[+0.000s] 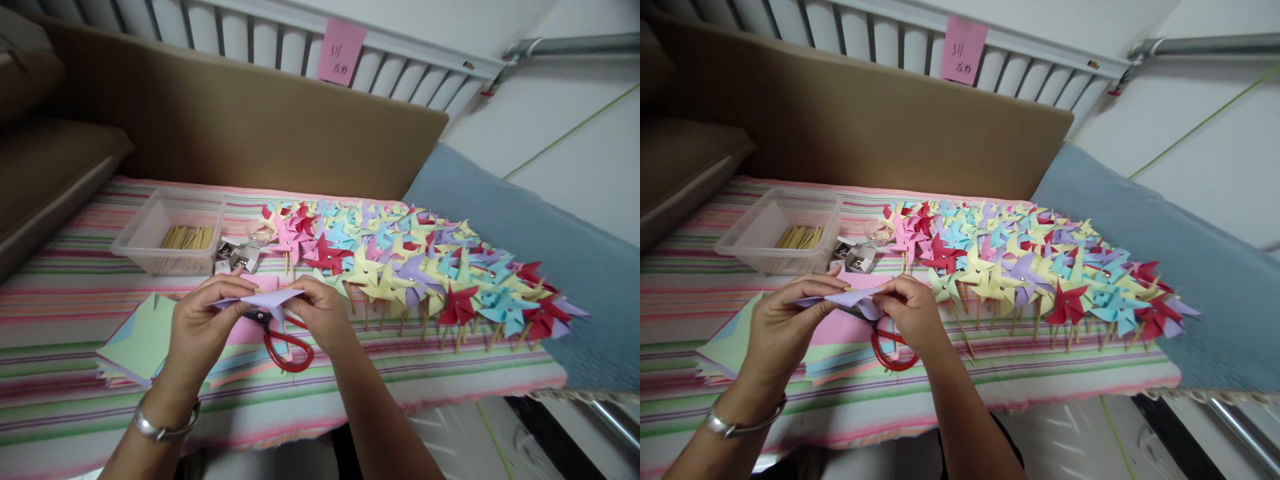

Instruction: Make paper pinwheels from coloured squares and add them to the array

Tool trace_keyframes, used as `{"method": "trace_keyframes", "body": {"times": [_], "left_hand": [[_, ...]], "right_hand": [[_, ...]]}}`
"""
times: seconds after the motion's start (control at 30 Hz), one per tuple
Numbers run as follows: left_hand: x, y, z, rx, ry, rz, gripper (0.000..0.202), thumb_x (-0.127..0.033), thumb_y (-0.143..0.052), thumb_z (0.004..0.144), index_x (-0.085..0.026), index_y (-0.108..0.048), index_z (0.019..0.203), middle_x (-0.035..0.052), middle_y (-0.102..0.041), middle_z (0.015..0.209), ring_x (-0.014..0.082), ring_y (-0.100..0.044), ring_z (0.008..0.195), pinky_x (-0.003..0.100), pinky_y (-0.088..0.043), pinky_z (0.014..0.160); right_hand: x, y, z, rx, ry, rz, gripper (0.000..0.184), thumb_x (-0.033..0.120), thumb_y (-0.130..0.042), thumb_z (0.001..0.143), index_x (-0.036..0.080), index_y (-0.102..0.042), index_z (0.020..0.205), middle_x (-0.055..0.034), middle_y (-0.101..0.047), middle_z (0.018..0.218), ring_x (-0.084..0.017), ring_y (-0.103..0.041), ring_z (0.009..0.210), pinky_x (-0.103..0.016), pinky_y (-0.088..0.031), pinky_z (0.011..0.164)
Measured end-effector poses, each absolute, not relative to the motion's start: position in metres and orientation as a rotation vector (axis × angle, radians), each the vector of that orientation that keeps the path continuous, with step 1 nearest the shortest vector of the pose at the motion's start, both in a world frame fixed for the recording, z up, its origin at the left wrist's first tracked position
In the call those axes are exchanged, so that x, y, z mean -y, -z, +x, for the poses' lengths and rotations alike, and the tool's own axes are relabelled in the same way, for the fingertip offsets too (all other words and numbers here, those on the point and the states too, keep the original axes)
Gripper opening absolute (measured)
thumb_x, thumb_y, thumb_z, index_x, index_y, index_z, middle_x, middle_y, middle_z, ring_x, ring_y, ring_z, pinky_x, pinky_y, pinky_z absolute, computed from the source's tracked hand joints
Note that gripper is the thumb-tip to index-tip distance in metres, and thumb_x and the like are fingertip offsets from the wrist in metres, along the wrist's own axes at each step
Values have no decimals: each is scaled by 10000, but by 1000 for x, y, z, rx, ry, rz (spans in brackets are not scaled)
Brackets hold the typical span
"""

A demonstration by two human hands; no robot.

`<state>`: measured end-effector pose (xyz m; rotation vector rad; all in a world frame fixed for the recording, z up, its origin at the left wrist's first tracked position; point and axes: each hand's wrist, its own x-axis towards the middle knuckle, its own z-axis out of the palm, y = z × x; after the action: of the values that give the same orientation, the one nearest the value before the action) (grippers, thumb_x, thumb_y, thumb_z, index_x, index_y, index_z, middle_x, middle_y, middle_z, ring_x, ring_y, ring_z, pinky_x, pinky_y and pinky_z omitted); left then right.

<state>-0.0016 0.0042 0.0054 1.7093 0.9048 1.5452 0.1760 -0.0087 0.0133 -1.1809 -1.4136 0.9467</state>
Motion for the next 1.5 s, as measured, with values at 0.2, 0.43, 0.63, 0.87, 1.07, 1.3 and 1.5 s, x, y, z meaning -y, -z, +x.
{"method": "trace_keyframes", "body": {"times": [0.2,0.43,0.63,0.87,1.07,1.3,1.5], "left_hand": [[-4,-7,-1,-928,-1518,1669,104,-138,-687,742,-238,-693,716,-4,-700,779,171,-645,761,450,-413,1012],[-3,-7,-1,-951,-1507,1655,117,-133,-685,745,-246,-693,715,-14,-696,775,161,-640,761,424,-421,1002],[-5,-5,-2,-988,-1518,1639,74,-159,-698,735,-229,-691,710,-9,-695,777,164,-639,771,430,-400,1021],[-7,-2,-7,-1230,-1463,1231,139,-226,-757,658,-220,-662,760,9,-695,786,197,-651,767,314,-544,701],[-12,1,-4,-1202,-1407,1135,247,-256,-774,635,-198,-649,840,16,-696,810,193,-656,792,309,-537,743],[-16,2,-3,-1216,-1480,1172,459,-273,-759,670,-235,-602,1100,68,-610,1233,237,-503,1220,396,-324,1089],[-17,3,-7,-1271,-1375,1164,415,-314,-743,686,-218,-623,1072,87,-635,1192,260,-547,1167,413,-399,1032]], "right_hand": [[9,-14,176,1436,-947,-1186,95,148,-640,708,214,-708,704,9,-625,697,-140,-581,712,-267,-457,691],[10,-16,174,1414,-980,-1162,109,130,-634,702,206,-711,694,11,-623,695,-132,-586,716,-248,-456,673],[10,-12,176,1416,-1042,-1178,147,126,-607,722,199,-719,782,-8,-666,806,-132,-613,755,-242,-472,689],[6,0,182,1564,-913,-1413,109,182,-616,764,186,-723,785,-30,-682,811,-150,-621,776,-260,-468,723],[-2,23,177,1554,-990,-1377,111,148,-597,742,178,-700,717,-7,-635,721,-132,-580,708,-221,-442,631],[-16,38,183,1019,-1213,-1505,46,192,-601,696,164,-585,663,50,-542,538,-88,-497,473,-197,-414,480],[-30,55,193,901,-1133,-1656,31,153,-579,690,170,-577,716,38,-550,496,-114,-528,427,-189,-363,363]]}}
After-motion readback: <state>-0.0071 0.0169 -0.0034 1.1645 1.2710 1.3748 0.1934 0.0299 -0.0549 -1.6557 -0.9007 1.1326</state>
